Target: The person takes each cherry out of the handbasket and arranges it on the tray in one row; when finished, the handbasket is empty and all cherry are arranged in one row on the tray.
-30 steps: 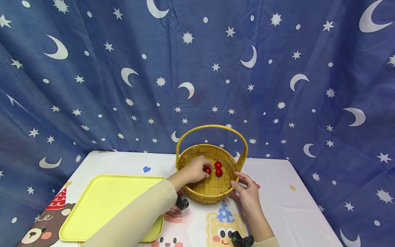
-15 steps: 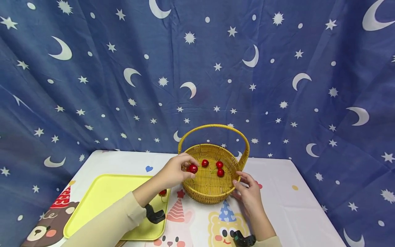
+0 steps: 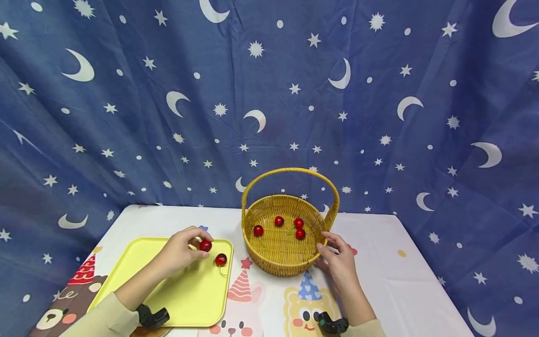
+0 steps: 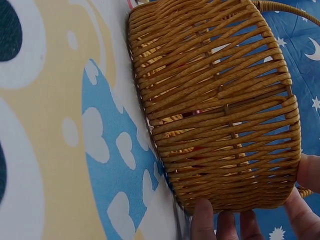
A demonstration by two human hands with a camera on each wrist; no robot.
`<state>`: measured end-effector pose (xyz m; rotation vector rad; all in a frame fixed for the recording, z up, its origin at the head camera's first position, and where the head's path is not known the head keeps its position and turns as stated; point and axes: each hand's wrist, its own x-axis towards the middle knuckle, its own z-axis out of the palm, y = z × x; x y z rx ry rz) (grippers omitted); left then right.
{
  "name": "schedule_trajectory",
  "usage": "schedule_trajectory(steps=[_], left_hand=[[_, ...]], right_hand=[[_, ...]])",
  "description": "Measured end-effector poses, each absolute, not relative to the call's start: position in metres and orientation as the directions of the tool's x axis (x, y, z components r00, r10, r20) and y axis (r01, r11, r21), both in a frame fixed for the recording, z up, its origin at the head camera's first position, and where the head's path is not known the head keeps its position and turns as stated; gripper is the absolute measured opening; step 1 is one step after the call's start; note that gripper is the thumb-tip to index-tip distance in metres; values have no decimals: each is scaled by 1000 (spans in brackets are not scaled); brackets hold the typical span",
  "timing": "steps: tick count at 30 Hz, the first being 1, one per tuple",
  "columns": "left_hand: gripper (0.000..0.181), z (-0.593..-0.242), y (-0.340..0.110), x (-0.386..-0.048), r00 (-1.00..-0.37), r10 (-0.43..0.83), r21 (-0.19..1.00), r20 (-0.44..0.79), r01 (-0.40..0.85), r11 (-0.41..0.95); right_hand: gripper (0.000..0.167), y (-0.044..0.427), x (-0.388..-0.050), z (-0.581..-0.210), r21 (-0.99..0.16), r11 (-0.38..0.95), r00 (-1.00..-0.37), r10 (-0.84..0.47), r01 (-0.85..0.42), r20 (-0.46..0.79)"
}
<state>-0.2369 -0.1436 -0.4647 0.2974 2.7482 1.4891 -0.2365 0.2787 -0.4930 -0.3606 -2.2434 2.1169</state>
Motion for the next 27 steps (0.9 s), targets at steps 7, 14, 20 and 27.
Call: schedule_trajectory(steps=[7, 14, 20, 27], left_hand=[[29, -494, -167, -235, -991, 134, 799, 6, 85, 595], [33, -505, -156, -243, -988, 156, 741, -10, 97, 664], [33, -508, -148, -245, -986, 165, 702, -16, 106, 704], [34, -506, -145, -245, -985, 170, 693, -30, 102, 714]], right_hand=[[53, 279, -236, -492, -989, 52, -975, 182, 136, -124], [52, 279, -236, -493, -988, 80, -978, 174, 131, -115], [53, 279, -236, -493, -989, 75, -978, 173, 131, -117], [53, 279, -235, -493, -989, 66, -977, 179, 133, -119]])
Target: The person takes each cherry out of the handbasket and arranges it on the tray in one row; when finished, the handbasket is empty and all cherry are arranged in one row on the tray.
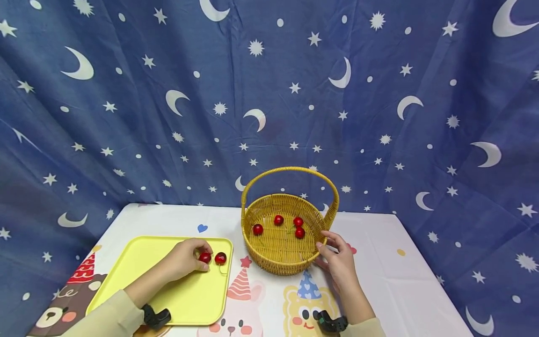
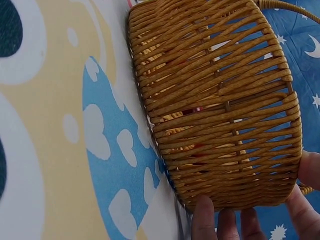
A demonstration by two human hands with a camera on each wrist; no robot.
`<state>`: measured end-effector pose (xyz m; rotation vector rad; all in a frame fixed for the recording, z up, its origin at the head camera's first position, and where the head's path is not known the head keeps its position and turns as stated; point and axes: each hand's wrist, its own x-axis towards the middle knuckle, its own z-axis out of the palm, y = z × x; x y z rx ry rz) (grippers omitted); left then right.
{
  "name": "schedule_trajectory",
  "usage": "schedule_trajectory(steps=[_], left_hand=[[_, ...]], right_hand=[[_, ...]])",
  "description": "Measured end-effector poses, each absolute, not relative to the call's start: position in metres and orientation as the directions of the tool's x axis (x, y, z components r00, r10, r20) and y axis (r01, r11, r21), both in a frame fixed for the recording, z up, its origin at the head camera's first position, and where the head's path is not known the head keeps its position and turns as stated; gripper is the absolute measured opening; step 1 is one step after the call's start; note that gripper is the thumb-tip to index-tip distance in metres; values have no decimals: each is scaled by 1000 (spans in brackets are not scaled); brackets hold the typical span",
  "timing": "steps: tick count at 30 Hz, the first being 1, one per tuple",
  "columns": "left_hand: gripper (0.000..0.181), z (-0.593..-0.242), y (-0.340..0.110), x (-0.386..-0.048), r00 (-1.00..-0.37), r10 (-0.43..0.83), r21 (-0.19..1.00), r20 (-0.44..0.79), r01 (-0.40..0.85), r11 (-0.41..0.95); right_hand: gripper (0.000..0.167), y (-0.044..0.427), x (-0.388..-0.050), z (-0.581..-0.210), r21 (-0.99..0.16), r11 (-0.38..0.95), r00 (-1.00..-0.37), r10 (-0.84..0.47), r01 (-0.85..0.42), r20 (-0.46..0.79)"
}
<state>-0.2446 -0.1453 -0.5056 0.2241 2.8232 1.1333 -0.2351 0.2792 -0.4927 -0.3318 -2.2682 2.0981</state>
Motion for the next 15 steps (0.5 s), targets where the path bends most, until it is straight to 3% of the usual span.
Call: schedule_trajectory(steps=[15], left_hand=[[34, -503, -151, -243, -985, 166, 710, -37, 91, 699]], right_hand=[[54, 280, -236, -494, -990, 61, -978, 175, 124, -111]])
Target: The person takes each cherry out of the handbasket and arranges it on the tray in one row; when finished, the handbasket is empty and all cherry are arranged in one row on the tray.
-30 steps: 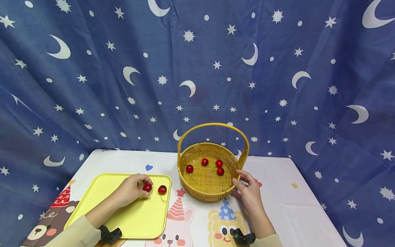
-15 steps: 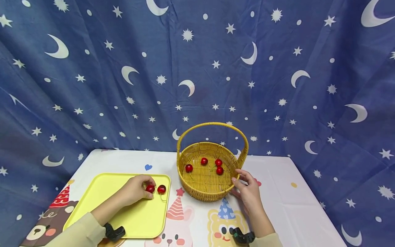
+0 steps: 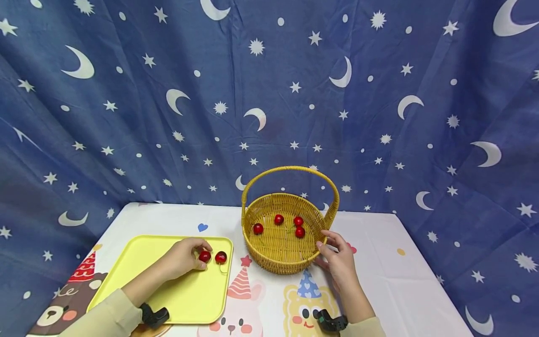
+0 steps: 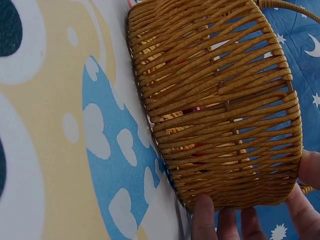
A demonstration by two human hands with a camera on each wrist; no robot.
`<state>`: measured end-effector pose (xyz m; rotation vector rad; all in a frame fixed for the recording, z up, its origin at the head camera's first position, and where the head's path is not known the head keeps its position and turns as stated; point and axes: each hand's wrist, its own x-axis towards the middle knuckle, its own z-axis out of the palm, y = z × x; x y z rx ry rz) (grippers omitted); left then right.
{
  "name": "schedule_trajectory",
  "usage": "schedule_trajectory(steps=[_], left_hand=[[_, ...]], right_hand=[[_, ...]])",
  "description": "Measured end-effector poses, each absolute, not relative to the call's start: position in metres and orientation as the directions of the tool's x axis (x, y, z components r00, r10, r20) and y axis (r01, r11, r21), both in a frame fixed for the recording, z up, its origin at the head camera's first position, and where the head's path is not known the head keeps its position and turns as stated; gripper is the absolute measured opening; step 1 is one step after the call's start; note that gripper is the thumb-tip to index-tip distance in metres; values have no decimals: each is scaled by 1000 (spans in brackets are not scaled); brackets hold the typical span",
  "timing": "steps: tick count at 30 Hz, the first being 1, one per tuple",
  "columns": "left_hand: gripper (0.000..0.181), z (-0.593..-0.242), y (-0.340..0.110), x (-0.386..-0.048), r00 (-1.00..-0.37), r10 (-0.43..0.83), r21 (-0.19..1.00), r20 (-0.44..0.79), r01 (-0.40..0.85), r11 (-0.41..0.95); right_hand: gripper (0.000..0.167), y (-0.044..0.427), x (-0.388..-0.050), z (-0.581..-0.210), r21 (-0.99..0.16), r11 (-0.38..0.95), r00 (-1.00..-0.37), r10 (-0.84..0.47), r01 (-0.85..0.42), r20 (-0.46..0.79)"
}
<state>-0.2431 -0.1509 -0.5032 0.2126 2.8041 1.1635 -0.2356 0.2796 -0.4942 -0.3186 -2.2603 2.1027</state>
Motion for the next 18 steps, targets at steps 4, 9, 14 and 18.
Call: schedule_trajectory(steps=[4, 9, 14, 18], left_hand=[[33, -502, -150, -243, -985, 168, 700, -27, 102, 707], [33, -498, -149, -243, -984, 175, 691, -24, 110, 714], [36, -488, -154, -243, -984, 171, 681, -44, 95, 726], [39, -470, -158, -245, -984, 177, 703, -32, 104, 704]], right_hand=[[54, 280, -236, -493, -990, 62, -978, 172, 127, -115], [49, 281, -237, -493, -987, 86, -977, 176, 139, -122], [51, 282, -237, -494, -988, 64, -977, 172, 138, -125], [54, 282, -236, -495, -990, 51, -979, 165, 131, -121]])
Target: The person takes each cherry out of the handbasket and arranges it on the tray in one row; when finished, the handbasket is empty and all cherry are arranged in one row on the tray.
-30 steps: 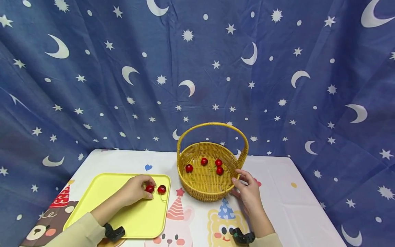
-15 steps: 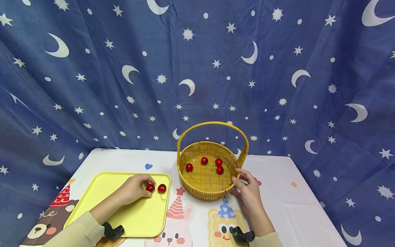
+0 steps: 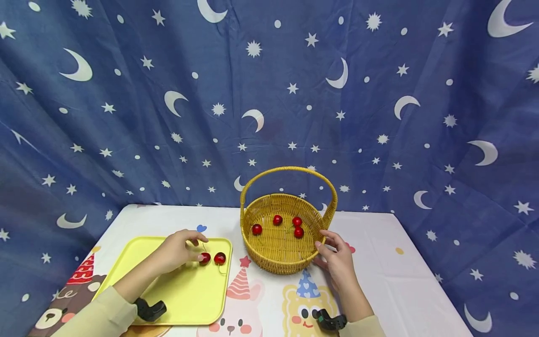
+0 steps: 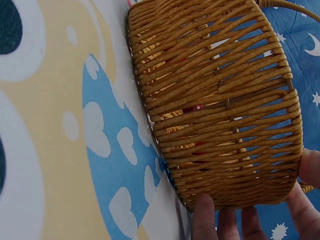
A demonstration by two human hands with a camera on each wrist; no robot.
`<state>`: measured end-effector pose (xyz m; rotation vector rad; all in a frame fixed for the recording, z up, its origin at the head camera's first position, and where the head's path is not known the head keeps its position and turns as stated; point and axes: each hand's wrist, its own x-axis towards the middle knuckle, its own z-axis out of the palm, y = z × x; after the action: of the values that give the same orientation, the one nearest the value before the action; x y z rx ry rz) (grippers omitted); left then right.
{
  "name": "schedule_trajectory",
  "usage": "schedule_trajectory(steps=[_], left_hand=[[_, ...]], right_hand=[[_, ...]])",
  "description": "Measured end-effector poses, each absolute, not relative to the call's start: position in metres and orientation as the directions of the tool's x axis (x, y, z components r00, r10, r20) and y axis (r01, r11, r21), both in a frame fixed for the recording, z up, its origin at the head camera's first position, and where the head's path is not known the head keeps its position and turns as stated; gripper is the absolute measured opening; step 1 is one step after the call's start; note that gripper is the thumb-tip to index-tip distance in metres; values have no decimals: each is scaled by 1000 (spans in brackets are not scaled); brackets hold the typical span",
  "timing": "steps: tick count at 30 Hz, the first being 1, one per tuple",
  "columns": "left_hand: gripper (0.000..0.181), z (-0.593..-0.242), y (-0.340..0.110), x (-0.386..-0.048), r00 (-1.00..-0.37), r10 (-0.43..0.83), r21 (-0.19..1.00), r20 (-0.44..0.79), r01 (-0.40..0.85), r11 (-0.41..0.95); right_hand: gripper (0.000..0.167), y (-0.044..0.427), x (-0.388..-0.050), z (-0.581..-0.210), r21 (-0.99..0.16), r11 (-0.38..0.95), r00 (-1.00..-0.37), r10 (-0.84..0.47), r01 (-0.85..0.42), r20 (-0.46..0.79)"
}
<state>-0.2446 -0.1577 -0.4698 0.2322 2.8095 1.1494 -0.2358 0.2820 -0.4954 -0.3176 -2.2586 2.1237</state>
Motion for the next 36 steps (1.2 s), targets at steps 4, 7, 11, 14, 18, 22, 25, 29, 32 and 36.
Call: schedule_trajectory(steps=[4, 7, 11, 14, 18, 22, 25, 29, 32, 36], left_hand=[[42, -446, -145, -247, -973, 231, 749, 8, 159, 643], [45, -429, -122, -249, -949, 312, 787, 34, 218, 577], [50, -418, -86, -251, -895, 444, 836, 53, 283, 471], [53, -416, -58, -257, -853, 518, 844, 65, 325, 427], [55, -420, -28, -274, -820, 570, 843, 50, 341, 417], [57, -429, -6, -293, -816, 577, 822, 28, 348, 452], [58, -434, 4, -306, -821, 570, 790, 8, 355, 499], [58, -438, 12, -318, -827, 561, 759, -44, 338, 557], [59, -440, 15, -325, -831, 550, 737, -78, 324, 593], [60, -444, 20, -329, -830, 546, 712, -112, 316, 627]], right_hand=[[54, 283, -235, -497, -989, 61, -978, 169, 135, -123], [53, 284, -235, -498, -989, 67, -977, 174, 133, -120], [52, 285, -235, -499, -988, 75, -976, 179, 137, -121], [52, 286, -236, -499, -988, 67, -975, 183, 141, -127], [53, 286, -237, -499, -988, 52, -975, 182, 143, -131], [52, 284, -237, -499, -989, 45, -976, 174, 143, -133], [53, 282, -237, -498, -989, 53, -977, 171, 138, -128], [52, 282, -238, -497, -989, 65, -977, 177, 134, -120], [51, 282, -239, -498, -988, 70, -976, 182, 136, -121], [52, 282, -239, -497, -989, 70, -976, 181, 133, -119]])
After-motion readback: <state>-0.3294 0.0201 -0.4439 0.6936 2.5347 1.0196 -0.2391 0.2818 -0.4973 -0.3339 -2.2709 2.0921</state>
